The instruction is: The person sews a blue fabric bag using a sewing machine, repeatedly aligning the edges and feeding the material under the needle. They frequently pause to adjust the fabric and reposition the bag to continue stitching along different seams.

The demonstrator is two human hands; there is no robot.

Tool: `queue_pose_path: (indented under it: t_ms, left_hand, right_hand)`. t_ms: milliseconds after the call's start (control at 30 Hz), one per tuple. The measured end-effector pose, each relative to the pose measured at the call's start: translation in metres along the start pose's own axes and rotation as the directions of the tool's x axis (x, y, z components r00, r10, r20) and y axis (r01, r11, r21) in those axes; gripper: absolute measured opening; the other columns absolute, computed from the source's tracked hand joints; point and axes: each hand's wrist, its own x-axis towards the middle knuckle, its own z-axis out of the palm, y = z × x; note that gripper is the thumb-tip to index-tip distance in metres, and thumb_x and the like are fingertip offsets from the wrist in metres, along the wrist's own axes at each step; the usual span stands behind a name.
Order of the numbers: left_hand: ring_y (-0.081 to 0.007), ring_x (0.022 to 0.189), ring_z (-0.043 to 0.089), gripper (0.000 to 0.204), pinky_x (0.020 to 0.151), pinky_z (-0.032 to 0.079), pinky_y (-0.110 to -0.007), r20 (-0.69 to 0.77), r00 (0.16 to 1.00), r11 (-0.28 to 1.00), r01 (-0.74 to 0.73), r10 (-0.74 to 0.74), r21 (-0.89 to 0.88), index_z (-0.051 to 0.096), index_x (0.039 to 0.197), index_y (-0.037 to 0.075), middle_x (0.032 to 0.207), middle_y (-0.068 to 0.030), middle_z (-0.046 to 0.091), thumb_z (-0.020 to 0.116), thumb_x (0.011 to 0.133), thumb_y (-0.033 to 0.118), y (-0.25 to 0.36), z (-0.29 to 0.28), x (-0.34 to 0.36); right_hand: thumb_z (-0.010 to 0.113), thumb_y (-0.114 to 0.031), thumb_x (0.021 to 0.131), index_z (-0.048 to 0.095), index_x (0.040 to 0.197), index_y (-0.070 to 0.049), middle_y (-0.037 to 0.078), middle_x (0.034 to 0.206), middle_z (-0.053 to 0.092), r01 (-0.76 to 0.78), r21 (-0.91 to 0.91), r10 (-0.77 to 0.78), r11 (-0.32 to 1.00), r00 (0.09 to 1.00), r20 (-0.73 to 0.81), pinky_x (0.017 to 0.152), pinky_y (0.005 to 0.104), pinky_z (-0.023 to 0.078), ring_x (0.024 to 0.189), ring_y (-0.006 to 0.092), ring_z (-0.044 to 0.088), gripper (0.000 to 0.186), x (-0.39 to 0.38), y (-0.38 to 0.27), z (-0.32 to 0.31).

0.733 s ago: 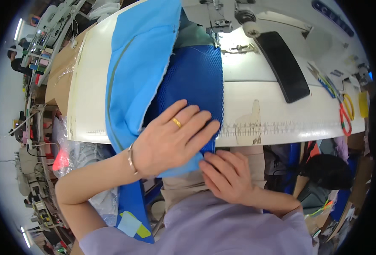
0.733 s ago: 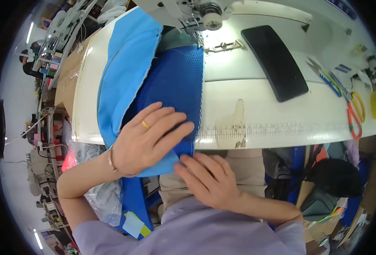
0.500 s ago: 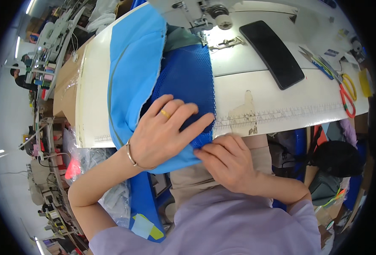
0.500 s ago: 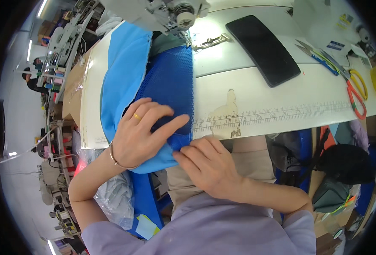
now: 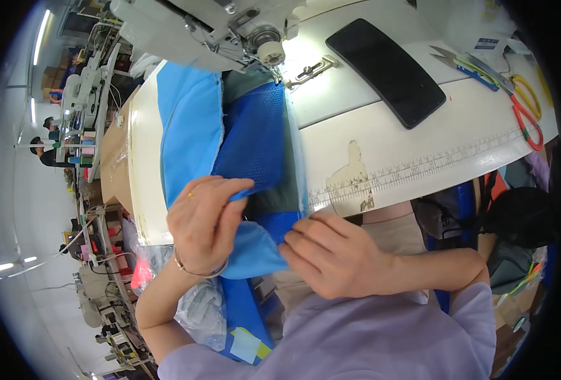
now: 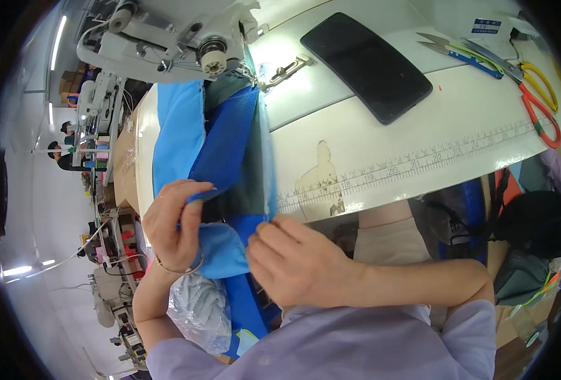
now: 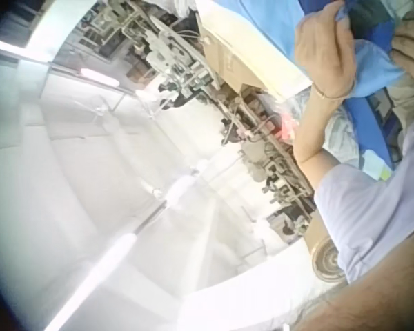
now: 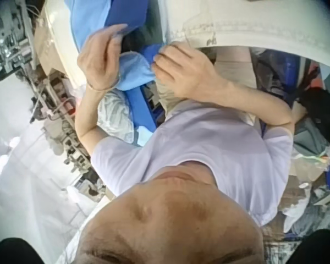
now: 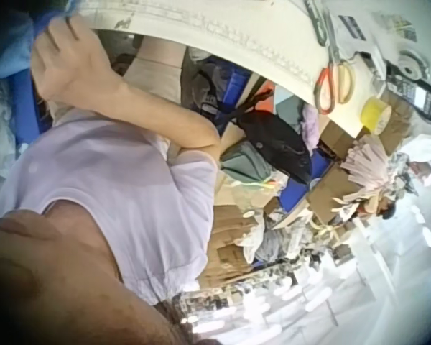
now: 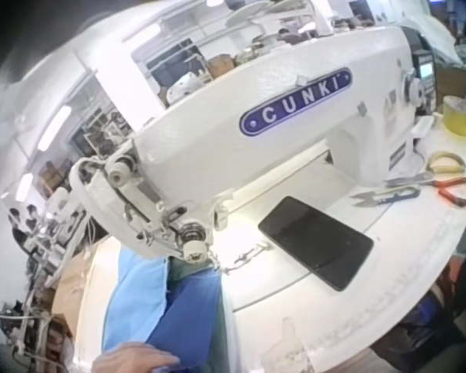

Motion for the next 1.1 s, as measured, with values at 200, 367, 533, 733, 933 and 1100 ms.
queue_pose_path:
  t_ms: [200,367,533,733,933,1100]
  left_hand:
    - [-0.0213,0.064,0.058,0.014,0.060,0.044,-0.031,0.009,0.967,0.962,0.255,-0.255,-0.099,0.074,0.101,-0.002,0.078,-0.0113,0.066,0.064,0.094,0.004,0.001,-0.006,-0.004]
    - [-0.0267,0.069,0.066,0.017,0.064,0.051,-0.034,0.164,0.942,0.930,0.321,-0.294,-0.180,0.073,0.099,-0.001,0.081,-0.0132,0.069,0.072,0.086,0.010,-0.009,-0.006,-0.008]
    - [-0.0288,0.076,0.072,0.024,0.066,0.056,-0.033,0.460,0.883,0.980,0.003,0.091,-0.200,0.073,0.107,0.000,0.089,-0.0170,0.074,0.070,0.085,0.009,-0.005,0.000,0.024]
    - [-0.0229,0.092,0.072,0.036,0.065,0.057,-0.035,0.460,0.878,0.952,-0.244,0.136,0.184,0.073,0.113,0.011,0.102,-0.0078,0.070,0.070,0.078,0.002,-0.007,0.036,0.058]
    - [-0.0290,0.095,0.067,0.023,0.080,0.057,-0.040,0.273,0.824,0.843,-0.533,0.496,0.075,0.065,0.090,0.010,0.100,-0.0055,0.065,0.070,0.068,0.002,-0.040,0.056,0.079]
    - [-0.0284,0.097,0.064,0.025,0.086,0.053,-0.041,0.400,0.743,0.820,-0.571,0.536,-0.039,0.058,0.080,0.009,0.091,-0.0040,0.061,0.070,0.059,0.004,-0.039,0.059,0.088]
  right_hand:
    - [0.065,-0.022,0.070,0.068,0.076,0.003,0.011,0.080,0.062,0.142,-0.072,-0.150,0.987,0.980,-0.129,0.073,0.0335,0.046,0.088,0.0267,0.057,0.026,0.032,-0.005,-0.004]
    - [0.066,-0.019,0.074,0.070,0.088,0.005,0.014,0.090,0.066,0.175,-0.035,-0.176,0.984,0.984,-0.023,0.072,0.0323,0.050,0.090,0.0260,0.061,0.028,0.032,-0.007,-0.008]
    - [0.066,-0.018,0.075,0.071,0.092,0.006,0.016,0.093,0.068,0.142,-0.001,-0.140,0.990,0.983,0.117,0.070,0.0316,0.049,0.091,0.0263,0.062,0.030,-0.008,0.000,-0.005]
    - [0.065,-0.016,0.081,0.073,0.098,0.007,0.020,0.099,0.071,0.157,-0.060,-0.147,0.986,0.979,0.143,0.069,0.0308,0.052,0.092,0.0273,0.065,0.030,-0.011,-0.005,-0.009]
    - [0.065,-0.017,0.082,0.073,0.097,0.006,0.020,0.097,0.071,0.205,-0.081,-0.192,0.975,0.969,0.153,0.070,0.0306,0.052,0.091,0.0271,0.065,0.029,-0.006,-0.002,-0.020]
    - [0.065,-0.018,0.083,0.073,0.095,0.006,0.019,0.097,0.071,0.204,-0.060,-0.191,0.977,0.967,0.166,0.070,0.0314,0.053,0.091,0.0267,0.065,0.028,-0.006,0.000,-0.022]
